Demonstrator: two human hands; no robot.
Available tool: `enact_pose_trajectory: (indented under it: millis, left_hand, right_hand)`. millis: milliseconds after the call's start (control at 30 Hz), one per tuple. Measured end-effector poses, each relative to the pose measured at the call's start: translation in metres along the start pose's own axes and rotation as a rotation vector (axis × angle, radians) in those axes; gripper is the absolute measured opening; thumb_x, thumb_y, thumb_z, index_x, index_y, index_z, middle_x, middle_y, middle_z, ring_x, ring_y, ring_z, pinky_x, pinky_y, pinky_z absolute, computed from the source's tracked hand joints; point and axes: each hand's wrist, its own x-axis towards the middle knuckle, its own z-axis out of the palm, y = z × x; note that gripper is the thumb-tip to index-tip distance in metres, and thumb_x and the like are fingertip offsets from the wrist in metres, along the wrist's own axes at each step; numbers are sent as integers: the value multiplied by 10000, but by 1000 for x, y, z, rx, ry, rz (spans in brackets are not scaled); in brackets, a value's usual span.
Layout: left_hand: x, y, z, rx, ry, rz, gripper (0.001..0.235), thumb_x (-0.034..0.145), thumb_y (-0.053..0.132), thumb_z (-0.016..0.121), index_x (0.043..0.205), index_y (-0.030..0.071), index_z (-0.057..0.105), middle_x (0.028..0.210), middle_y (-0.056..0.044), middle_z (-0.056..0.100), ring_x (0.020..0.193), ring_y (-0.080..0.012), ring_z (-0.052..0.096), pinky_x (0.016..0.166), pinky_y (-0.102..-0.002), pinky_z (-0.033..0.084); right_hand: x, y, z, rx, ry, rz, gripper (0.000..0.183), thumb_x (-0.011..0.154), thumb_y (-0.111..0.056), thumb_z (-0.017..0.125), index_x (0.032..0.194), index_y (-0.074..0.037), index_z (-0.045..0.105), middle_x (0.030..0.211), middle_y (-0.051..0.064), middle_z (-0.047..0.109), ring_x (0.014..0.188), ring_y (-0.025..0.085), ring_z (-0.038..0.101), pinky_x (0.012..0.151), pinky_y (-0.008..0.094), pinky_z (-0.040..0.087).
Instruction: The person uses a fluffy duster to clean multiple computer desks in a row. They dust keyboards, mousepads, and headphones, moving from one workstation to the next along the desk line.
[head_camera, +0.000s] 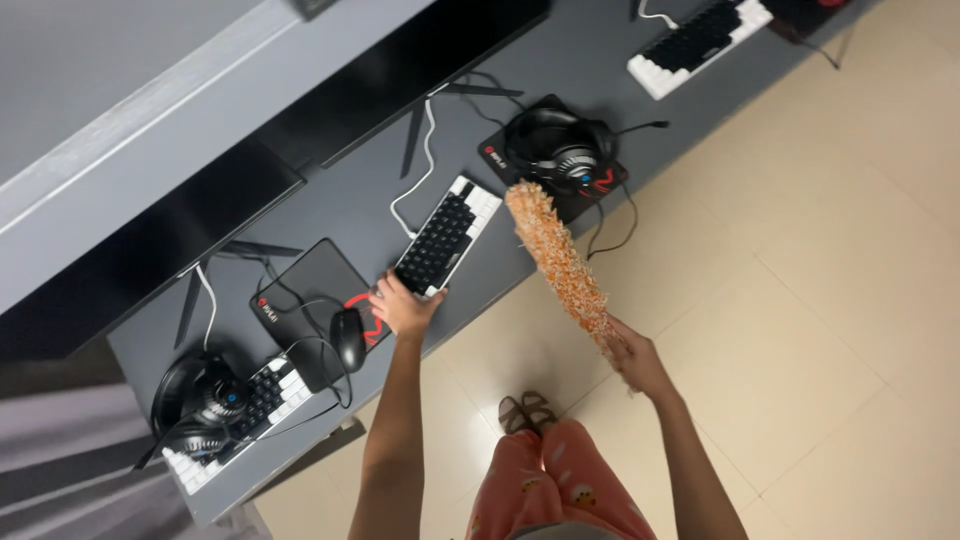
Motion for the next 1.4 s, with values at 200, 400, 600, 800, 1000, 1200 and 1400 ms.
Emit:
enact_pose_trajectory:
  millis: [200, 400, 600, 800, 1000, 1200, 1400]
  left_hand:
    - [10, 36, 14, 60, 184, 73, 1323, 456, 650, 952, 1456, 28, 349, 1427, -248, 404, 1355, -492, 351, 994, -621, 325]
    - [23, 184, 81, -837, -256, 166, 1295, 703, 623, 862, 1582, -32, 173, 1463, -300, 472, 1369, -411, 507, 1154, -467, 399]
    - [19, 322, 107, -741, -233, 79, 1311, 690, 556, 879, 1672, 242, 70, 1498, -427, 270, 1295, -563, 498, 1117, -512, 445]
    - [13, 366, 102, -703, 30, -127, 1251, 574, 401, 982, 1549, 239, 216, 1464, -375, 313, 1210, -563, 537, 1024, -531, 486]
    - [1, 335, 67, -852, 251, 31, 1073, 595, 326, 1014, 1425, 113, 367, 1303, -252, 572, 1189, -410, 607, 1018, -463, 504]
    - [-2, 235, 60, -1253, 241, -44, 1012, 720, 188, 964, 1486, 113, 307, 1284, -143, 573, 1146, -246, 608, 958, -361, 544]
    - [5, 164, 10, -1539, 348, -280, 966, 757, 101, 867, 1482, 143, 231, 1326, -82, 483, 1125, -216, 593, 879, -389, 595]
  right_hand:
    - [-25, -26, -48, 142, -17, 36, 505, 993, -135, 568, 1494, -198, 562, 774, 13, 622, 551, 73, 423, 481, 255, 392]
    - [24, -27, -95, 121, 174, -487, 431, 1070, -99, 563, 1480, 21, 506, 1251, 66, 698, 1076, 53, 620, 911, 223, 500]
    - [108, -54, -161, 85, 276, -409, 442, 1041, -107, 590, 1465, 8, 543, 1253, 98, 711, 1040, 87, 630, 902, 240, 515]
    - [162, -68, -222, 24, 176, -392, 446, 1037, -120, 596, 1467, -12, 544, 1272, 73, 704, 1073, 92, 642, 921, 250, 510]
    - [191, -86, -229, 61, 7, -417, 440, 1074, -138, 546, 1500, -28, 530, 1186, 36, 705, 972, 63, 622, 856, 249, 517]
    - [204, -101, -203, 57, -135, -181, 472, 1050, -174, 550, 1519, -117, 554, 876, -17, 646, 593, 54, 439, 496, 266, 385]
    - [226, -65, -168, 6, -205, -261, 463, 1034, -177, 574, 1491, -111, 548, 866, -13, 675, 607, 25, 497, 527, 242, 442]
